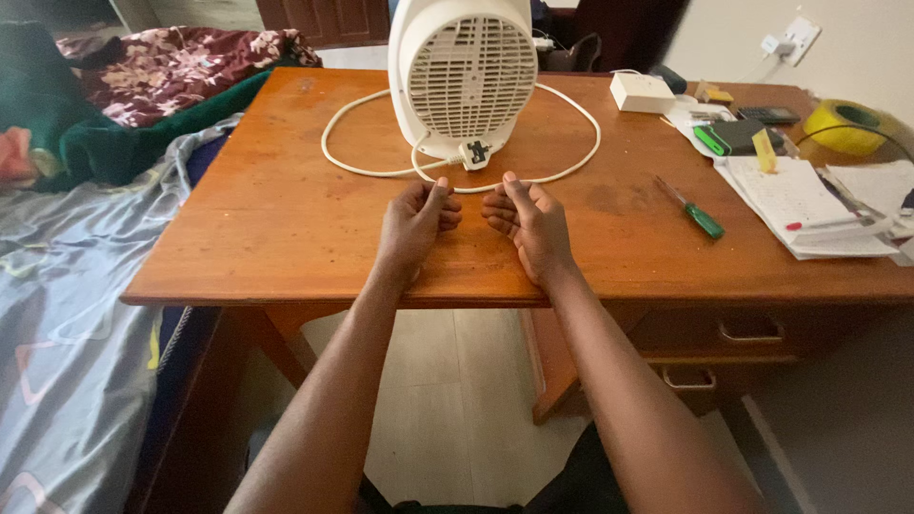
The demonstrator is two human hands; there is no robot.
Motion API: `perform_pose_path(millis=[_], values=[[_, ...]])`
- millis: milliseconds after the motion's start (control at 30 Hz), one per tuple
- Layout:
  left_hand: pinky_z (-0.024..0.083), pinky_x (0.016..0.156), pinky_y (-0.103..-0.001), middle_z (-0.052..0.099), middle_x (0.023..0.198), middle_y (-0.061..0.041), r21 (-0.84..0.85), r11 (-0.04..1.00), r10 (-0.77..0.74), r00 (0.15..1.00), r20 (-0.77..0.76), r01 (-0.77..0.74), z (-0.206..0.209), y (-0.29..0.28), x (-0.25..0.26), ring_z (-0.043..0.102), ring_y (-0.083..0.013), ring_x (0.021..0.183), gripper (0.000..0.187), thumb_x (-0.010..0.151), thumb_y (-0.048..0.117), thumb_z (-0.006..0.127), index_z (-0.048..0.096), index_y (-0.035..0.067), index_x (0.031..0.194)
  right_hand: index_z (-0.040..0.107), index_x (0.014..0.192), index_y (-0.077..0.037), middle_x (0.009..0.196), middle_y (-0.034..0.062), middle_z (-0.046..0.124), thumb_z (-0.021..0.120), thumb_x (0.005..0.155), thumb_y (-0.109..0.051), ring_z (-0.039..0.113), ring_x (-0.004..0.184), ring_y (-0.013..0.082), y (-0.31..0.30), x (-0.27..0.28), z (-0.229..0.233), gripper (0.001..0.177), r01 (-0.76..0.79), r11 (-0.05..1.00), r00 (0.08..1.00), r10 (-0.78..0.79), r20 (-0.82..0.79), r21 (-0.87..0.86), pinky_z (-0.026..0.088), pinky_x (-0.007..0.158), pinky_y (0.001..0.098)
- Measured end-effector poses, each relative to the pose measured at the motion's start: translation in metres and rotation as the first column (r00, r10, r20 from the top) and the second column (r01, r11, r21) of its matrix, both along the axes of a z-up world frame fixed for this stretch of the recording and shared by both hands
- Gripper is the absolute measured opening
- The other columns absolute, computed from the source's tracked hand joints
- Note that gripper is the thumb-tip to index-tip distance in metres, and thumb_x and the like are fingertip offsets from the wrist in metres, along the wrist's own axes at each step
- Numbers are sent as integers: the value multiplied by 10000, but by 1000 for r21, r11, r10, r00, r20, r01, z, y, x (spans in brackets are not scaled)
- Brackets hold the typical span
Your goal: The person uses a screwdriver to remove screws from the back and front of a small white electric fan on a wooden table. They unscrew multiple fasteners, remove a small cap, and manipulate the fan housing to access internal components. The clip ends before full disassembly or reassembly is shown.
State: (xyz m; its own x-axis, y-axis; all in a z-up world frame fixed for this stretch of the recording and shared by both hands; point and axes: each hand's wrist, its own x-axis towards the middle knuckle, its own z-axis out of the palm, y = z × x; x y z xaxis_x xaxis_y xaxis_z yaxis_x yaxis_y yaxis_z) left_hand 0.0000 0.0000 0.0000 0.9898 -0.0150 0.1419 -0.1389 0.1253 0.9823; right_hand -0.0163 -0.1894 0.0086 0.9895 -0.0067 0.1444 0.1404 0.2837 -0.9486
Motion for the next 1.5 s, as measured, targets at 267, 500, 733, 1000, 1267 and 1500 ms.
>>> perform_pose_path(millis=[267, 500, 733, 1000, 1267, 1500], values=[[587, 689, -281, 702, 858, -76, -78, 997, 3, 996, 88, 4, -9, -1, 1, 675, -127, 741, 368, 1029, 336, 617, 659, -29, 1021, 627, 1074, -27, 953, 93, 694, 648, 982, -418, 689, 846, 164, -1, -1, 2, 402, -22, 998, 1000, 23, -13, 62, 576, 790, 301], [577, 657, -270, 704, 831, -70, -8, 1000, 30, 998, 49, -29, -13, -5, 0, 662, -112, 701, 356, 1020, 333, 629, 679, -19, 1004, 642, 1033, -27, 934, 92, 698, 652, 982, -407, 693, 820, 155, 4, 3, 0, 383, -6, 998, 1000, 5, -16, -67, 584, 759, 298], [572, 634, -286, 731, 810, -64, 147, 987, 55, 994, 100, -69, -19, -1, 3, 688, -112, 707, 374, 1009, 354, 650, 681, -16, 977, 678, 978, -6, 894, 128, 729, 642, 1003, -457, 665, 750, 174, 3, -3, 1, 454, 47, 949, 999, -46, 11, -312, 530, 702, 310], [581, 649, -279, 735, 831, -65, 144, 989, 24, 998, 66, -34, -6, -3, -2, 694, -119, 718, 385, 1011, 360, 652, 693, -23, 996, 655, 1070, 1, 952, 113, 705, 656, 967, -458, 730, 866, 157, -1, 9, 4, 470, -87, 954, 995, 95, 15, -287, 634, 795, 310], [552, 659, -291, 763, 796, -76, 500, 858, 25, 982, 187, -117, 13, -12, -23, 700, -118, 698, 336, 983, 333, 676, 724, 0, 987, 650, 1094, 16, 978, 111, 723, 675, 956, -431, 722, 863, 165, 0, 2, 16, 469, -177, 963, 984, 166, -72, -205, 607, 784, 302], [567, 682, -278, 774, 820, -53, 435, 892, 72, 989, 127, -121, 21, -10, -31, 714, -98, 742, 347, 992, 350, 655, 730, 12, 1010, 676, 1072, 35, 946, 130, 733, 644, 976, -418, 723, 824, 165, 1, -10, 15, 464, -53, 954, 997, 65, 31, -294, 592, 752, 292]])
